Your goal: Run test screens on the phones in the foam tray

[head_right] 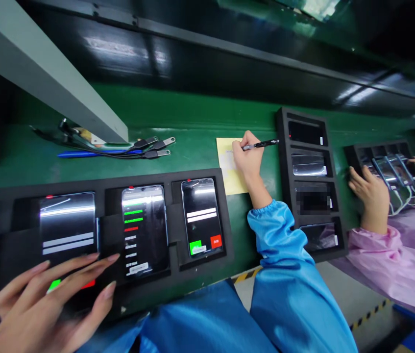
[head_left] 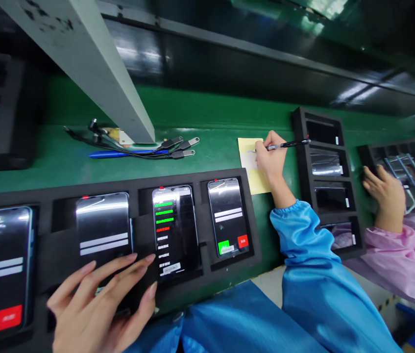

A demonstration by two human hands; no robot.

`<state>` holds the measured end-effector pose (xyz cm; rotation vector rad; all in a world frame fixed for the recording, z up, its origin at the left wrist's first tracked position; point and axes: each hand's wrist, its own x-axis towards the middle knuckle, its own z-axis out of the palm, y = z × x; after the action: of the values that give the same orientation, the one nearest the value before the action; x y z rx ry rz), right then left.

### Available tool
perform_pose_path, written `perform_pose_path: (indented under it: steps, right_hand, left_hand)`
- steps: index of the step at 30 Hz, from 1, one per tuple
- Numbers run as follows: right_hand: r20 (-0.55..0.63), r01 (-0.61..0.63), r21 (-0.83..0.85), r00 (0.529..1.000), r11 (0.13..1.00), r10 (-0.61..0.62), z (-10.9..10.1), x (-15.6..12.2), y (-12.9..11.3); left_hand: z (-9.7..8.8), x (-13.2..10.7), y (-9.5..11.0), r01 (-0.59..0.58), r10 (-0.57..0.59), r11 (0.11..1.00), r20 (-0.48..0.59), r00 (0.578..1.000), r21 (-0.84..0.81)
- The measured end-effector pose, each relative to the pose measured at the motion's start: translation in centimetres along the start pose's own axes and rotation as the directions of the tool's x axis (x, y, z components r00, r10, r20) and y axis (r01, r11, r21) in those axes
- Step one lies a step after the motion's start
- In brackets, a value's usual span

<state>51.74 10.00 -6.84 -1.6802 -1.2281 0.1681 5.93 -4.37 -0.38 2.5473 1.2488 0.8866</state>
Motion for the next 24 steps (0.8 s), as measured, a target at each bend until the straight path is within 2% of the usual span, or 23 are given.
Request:
perform_pose_path:
  steps: [6,11,13,15,18,21,22,24]
  right_hand:
    - [0.016,-0.011,-0.067,1.0,0.998,0.012,0.2,0.0,0.3]
    - [-0.057,0.042,-0.076,0.997,0.996,-0.046,-0.5,-0.1,-1.8]
    - [0.014,0.12,-0.107,0.993,0.987,-0.12,-0.5,0.0,-3.0]
    - [0.18,0.233,-0.122,0.961,0.965,-0.209,0.1,0.5,-4.0]
    - [0.417,0.371,-0.08,0.856,0.925,-0.307,2.0,1.3,-4.9]
    - [0.534,0.43,-0.028,0.77,0.902,-0.35,2.8,2.0,-5.0]
    - [0.538,0.433,-0.02,0.764,0.901,-0.355,2.5,2.1,-4.9]
    - [0.489,0.408,-0.036,0.804,0.912,-0.339,0.8,2.1,-4.2]
  left_hand:
    - [0.1,0.2,0.0,0.004,-0.004,1.0,0.004,1.0,-0.012]
    - [0.0,0.5,-0.1,-0.069,0.069,0.997,-0.013,0.998,-0.03]
    - [0.0,0.5,0.0,-0.08,0.079,0.996,-0.015,0.997,-0.035]
    - [0.0,0.3,0.1,-0.075,0.074,0.996,-0.013,0.997,-0.043]
    - [0.0,0.0,0.3,-0.053,0.053,0.998,-0.002,0.999,-0.043]
    - [0.1,-0.2,0.2,-0.068,0.068,0.997,-0.009,0.998,-0.021]
    - [0.1,-0.2,0.1,-0.083,0.083,0.996,-0.016,0.996,-0.016]
    - [0.0,-0.2,-0.1,-0.119,0.118,0.993,-0.029,0.993,-0.016]
